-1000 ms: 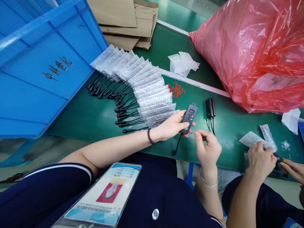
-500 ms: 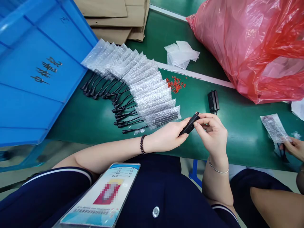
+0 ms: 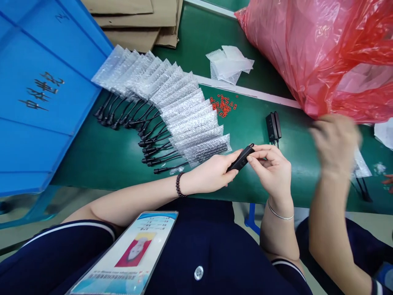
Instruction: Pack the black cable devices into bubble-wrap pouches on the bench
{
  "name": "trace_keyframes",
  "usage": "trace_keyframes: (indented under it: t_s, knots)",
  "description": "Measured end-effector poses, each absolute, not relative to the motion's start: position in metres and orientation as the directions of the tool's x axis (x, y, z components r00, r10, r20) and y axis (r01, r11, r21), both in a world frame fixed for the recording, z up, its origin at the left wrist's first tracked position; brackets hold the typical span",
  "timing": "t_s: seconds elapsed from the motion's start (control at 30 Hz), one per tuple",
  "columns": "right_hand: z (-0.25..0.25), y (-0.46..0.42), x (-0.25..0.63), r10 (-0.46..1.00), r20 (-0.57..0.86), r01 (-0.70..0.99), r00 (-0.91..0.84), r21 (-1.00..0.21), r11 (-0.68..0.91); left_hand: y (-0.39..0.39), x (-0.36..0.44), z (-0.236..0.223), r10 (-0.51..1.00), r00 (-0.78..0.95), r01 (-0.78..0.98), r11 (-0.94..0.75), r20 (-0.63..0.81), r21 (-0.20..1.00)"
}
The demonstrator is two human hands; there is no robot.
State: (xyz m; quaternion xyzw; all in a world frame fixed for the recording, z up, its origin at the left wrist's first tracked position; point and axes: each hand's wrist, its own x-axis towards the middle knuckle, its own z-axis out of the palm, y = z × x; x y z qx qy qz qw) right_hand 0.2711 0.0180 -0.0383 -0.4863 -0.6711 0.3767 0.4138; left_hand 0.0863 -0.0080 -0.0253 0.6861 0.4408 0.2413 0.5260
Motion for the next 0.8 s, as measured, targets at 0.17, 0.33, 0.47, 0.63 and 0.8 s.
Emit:
trace_keyframes:
  t_s: [0.17, 0.33, 0.47, 0.63, 0.8]
  knots:
    - [-0.035, 0.015, 0.274, 0.958, 0.223, 0.395, -0.183, -0.875, 0.279, -0.010, 0.096, -0.021, 0.870, 0.451, 0.465, -0.041, -0.197, 0.884]
    - [-0.031, 0.014, 0.288, 0.944, 0.206, 0.440, -0.258, -0.845, 0.304, -0.011, 0.103, -0.024, 0.832, 0.409, 0.609, 0.057, -0.375, 0.791]
    - [-0.039, 0.012, 0.297, 0.946, 0.188, 0.485, -0.264, -0.822, 0.299, -0.010, 0.102, -0.050, 0.819, 0.441, 0.607, 0.028, -0.367, 0.794]
    - [-0.044, 0.007, 0.298, 0.934, 0.237, 0.431, -0.266, -0.837, 0.336, -0.014, 0.105, -0.043, 0.809, 0.458, 0.596, 0.028, -0.368, 0.803]
    - [-0.041, 0.000, 0.293, 0.958, 0.197, 0.405, -0.209, -0.874, 0.268, -0.017, 0.112, -0.021, 0.791, 0.508, 0.472, 0.075, -0.340, 0.879]
